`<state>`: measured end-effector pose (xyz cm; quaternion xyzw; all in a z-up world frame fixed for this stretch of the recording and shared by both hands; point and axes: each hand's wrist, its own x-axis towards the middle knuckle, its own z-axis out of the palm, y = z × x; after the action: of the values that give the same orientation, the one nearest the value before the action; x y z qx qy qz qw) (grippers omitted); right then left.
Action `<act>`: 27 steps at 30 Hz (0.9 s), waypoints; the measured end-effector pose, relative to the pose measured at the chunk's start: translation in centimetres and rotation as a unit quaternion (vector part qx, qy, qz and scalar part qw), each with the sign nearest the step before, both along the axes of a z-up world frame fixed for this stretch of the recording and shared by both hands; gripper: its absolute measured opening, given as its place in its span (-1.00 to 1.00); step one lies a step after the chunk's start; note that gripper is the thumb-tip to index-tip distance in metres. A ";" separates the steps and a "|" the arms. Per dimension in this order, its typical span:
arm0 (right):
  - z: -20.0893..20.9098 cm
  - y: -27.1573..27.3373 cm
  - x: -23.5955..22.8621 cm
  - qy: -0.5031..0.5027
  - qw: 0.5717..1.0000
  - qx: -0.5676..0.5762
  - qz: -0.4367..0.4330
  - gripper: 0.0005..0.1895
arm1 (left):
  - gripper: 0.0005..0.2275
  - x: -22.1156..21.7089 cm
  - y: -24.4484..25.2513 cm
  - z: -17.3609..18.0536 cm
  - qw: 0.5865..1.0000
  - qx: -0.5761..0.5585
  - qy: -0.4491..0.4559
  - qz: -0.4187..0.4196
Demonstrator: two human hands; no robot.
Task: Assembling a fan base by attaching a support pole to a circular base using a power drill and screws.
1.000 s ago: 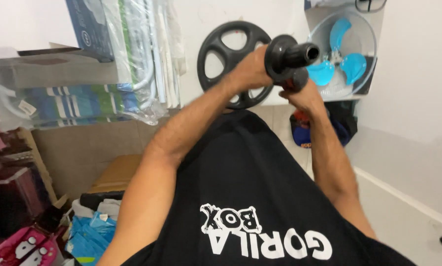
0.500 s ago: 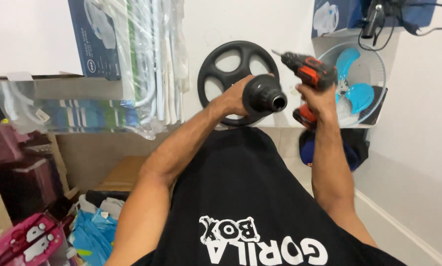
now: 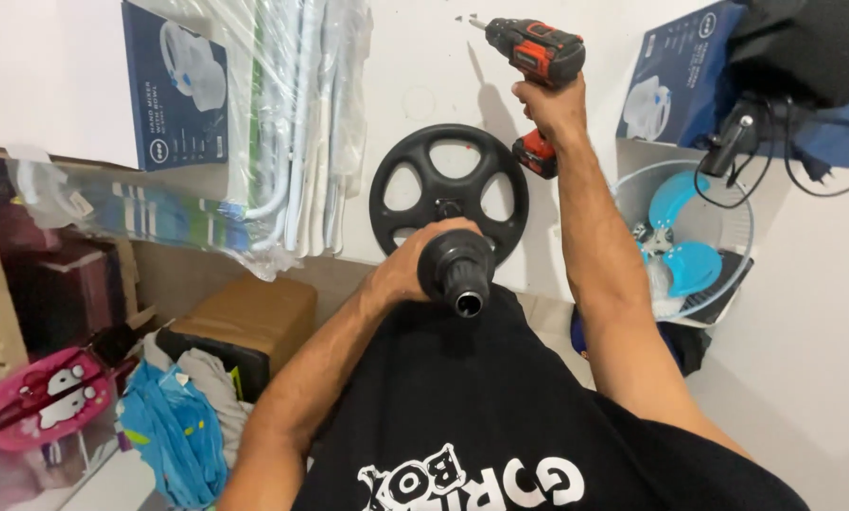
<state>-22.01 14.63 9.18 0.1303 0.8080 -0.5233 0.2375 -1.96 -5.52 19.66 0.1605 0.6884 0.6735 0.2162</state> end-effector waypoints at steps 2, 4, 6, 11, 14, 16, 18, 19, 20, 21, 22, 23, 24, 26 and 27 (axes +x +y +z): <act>-0.5 -0.4 -1.1 -0.013 1.000 0.001 -0.003 -0.90 | -0.57 0.3 0.3 -0.1 0.999 -0.038 -0.027 0.019; -0.6 -0.8 -1.5 -0.022 1.000 0.008 -0.005 -0.92 | -0.63 0.2 0.5 0.0 0.999 -0.045 -0.016 0.021; -0.7 -0.9 -1.8 -0.032 0.999 0.016 -0.005 -0.92 | -0.68 -0.2 0.8 0.7 0.998 -0.051 -0.006 0.025; -1.3 0.3 -1.5 -0.035 0.999 0.006 0.000 -0.93 | -0.65 -0.8 1.0 1.2 0.988 -0.129 -0.086 0.017; -0.3 2.5 0.3 -0.024 0.999 -0.034 -0.010 -0.81 | -0.56 -1.5 1.2 1.5 0.986 -0.155 -0.054 0.001; -2.1 6.4 3.5 0.040 0.996 -0.084 0.017 -0.88 | -0.46 -1.9 1.5 2.3 0.981 -0.168 -0.091 0.013; -3.2 9.6 6.5 0.101 0.985 -0.135 0.046 -0.79 | -0.34 -1.9 1.7 2.1 0.975 -0.181 -0.128 0.027; -3.4 10.8 8.2 0.069 0.990 -0.117 0.039 -0.76 | -0.24 -1.4 1.8 1.5 0.989 -0.087 -0.110 0.054; -3.5 11.9 9.9 0.035 0.994 -0.099 0.032 -0.73 | -0.11 -0.8 1.9 1.0 0.992 0.008 -0.091 0.081; -3.8 12.9 11.6 0.029 0.994 -0.100 0.033 -0.73 | -0.11 -0.6 2.0 0.2 0.992 0.006 -0.098 0.084; -4.1 13.8 13.4 0.021 0.990 -0.137 0.028 -0.74 | -0.10 -0.3 2.0 -0.5 0.992 0.027 -0.074 0.095; -4.4 14.8 15.0 0.015 0.984 -0.174 0.021 -0.73 | -0.09 -0.1 2.1 -1.2 0.992 0.047 -0.048 0.106; -4.3 15.0 16.4 0.010 0.984 -0.176 0.021 -0.73 | -0.09 0.2 2.2 -1.2 0.992 0.045 -0.052 0.107; -4.1 15.4 18.8 0.007 0.977 -0.212 0.018 -0.78 | -0.10 0.2 2.3 -1.1 0.989 0.073 -0.040 0.119; -3.4 15.2 19.1 0.007 0.977 -0.213 0.016 -0.78 | -0.10 0.3 2.3 -1.5 0.990 0.072 -0.041 0.117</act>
<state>-2.89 29.80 5.74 0.0601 0.6814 -0.6807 0.2622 -1.66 -3.24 18.16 0.0667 0.6430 0.7477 0.1520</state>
